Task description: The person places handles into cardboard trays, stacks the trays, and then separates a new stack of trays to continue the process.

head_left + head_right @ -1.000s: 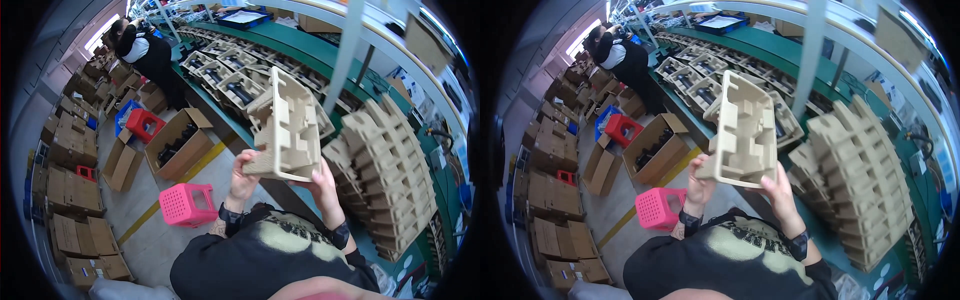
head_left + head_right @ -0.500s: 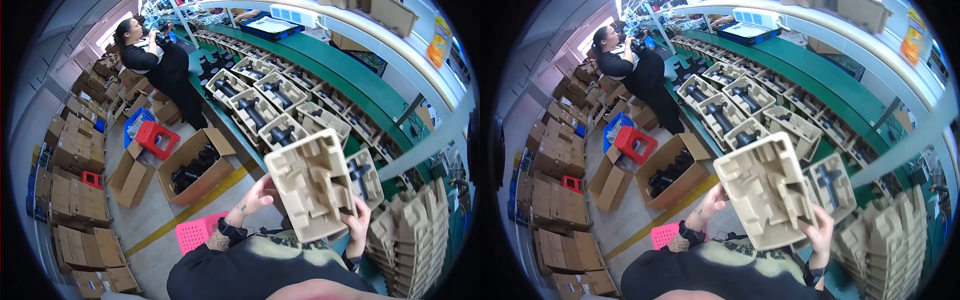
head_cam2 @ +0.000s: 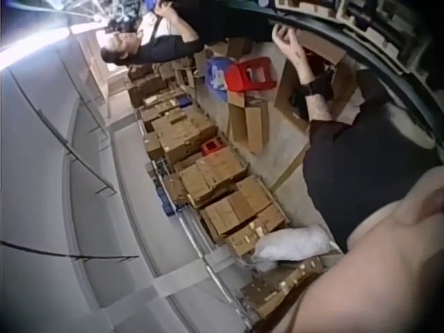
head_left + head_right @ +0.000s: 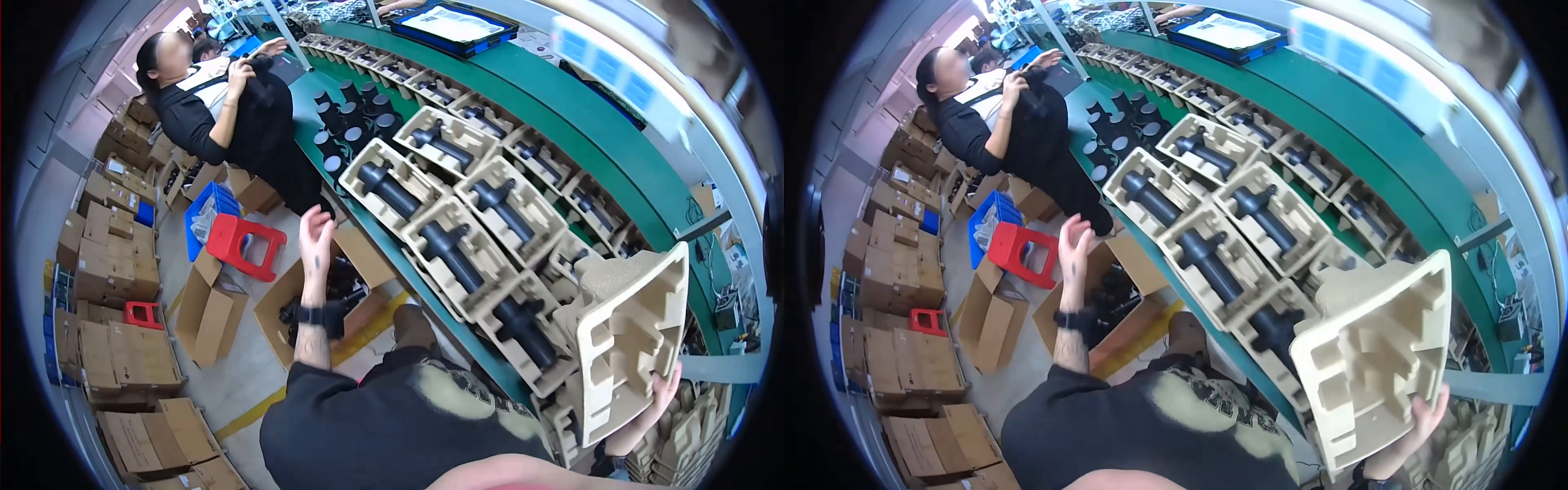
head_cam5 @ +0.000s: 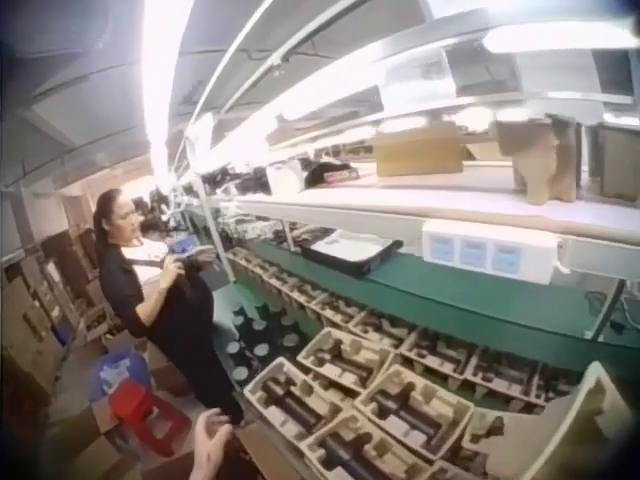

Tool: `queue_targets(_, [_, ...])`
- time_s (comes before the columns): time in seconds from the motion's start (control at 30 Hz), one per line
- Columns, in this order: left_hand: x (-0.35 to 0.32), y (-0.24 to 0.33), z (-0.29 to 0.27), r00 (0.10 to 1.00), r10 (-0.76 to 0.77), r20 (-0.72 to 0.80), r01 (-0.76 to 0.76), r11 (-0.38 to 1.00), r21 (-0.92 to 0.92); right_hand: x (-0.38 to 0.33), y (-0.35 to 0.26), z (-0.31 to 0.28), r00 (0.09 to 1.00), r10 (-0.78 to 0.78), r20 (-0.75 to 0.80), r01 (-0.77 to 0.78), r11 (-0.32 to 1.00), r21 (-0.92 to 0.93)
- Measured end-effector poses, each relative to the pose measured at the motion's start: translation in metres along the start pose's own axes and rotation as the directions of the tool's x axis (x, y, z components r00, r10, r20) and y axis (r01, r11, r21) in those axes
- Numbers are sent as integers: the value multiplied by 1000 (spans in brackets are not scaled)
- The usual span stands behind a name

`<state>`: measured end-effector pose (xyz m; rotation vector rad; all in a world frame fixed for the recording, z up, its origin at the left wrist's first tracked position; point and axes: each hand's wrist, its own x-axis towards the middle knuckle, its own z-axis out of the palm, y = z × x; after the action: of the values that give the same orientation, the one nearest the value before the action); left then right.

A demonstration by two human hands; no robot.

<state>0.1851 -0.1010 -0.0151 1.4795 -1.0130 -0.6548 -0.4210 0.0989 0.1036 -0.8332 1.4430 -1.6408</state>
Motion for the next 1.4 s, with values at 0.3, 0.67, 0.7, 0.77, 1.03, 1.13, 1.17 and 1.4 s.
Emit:
queue_targets(0.3, [213, -75, 19, 745, 341, 574, -645, 587, 489, 198, 31, 310, 979, -37, 201, 51, 997, -62])
queue_targets(0.67, [194, -81, -14, 935, 230, 269, -347, 743, 572, 345, 133, 420, 912, 119, 393, 48, 919, -392])
queue_targets(0.7, [184, -77, -30, 928, 308, 209, -372, 741, 559, 332, 122, 423, 905, 90, 415, 124, 878, -463])
queue_targets(0.77, [161, -69, -70, 908, 418, 42, -377, 768, 517, 303, 97, 423, 917, -181, 354, 357, 766, -534])
queue_targets(1.03, [124, 2, -8, 873, -78, 481, 484, 33, -874, 93, 52, 507, 615, -196, 764, 278, 960, 23])
queue_targets(1.13, [71, 46, 75, 873, -134, 470, 487, 310, -817, 60, 75, 532, 459, -413, 787, 618, 785, 51])
queue_targets(1.17, [69, 51, 82, 842, -35, 539, 510, 379, -772, 66, 79, 531, 603, -293, 742, 443, 897, -5])
queue_targets(1.4, [116, 74, 58, 710, 164, 685, 199, 886, -419, 148, 30, 485, 822, -420, 385, 493, 862, -113])
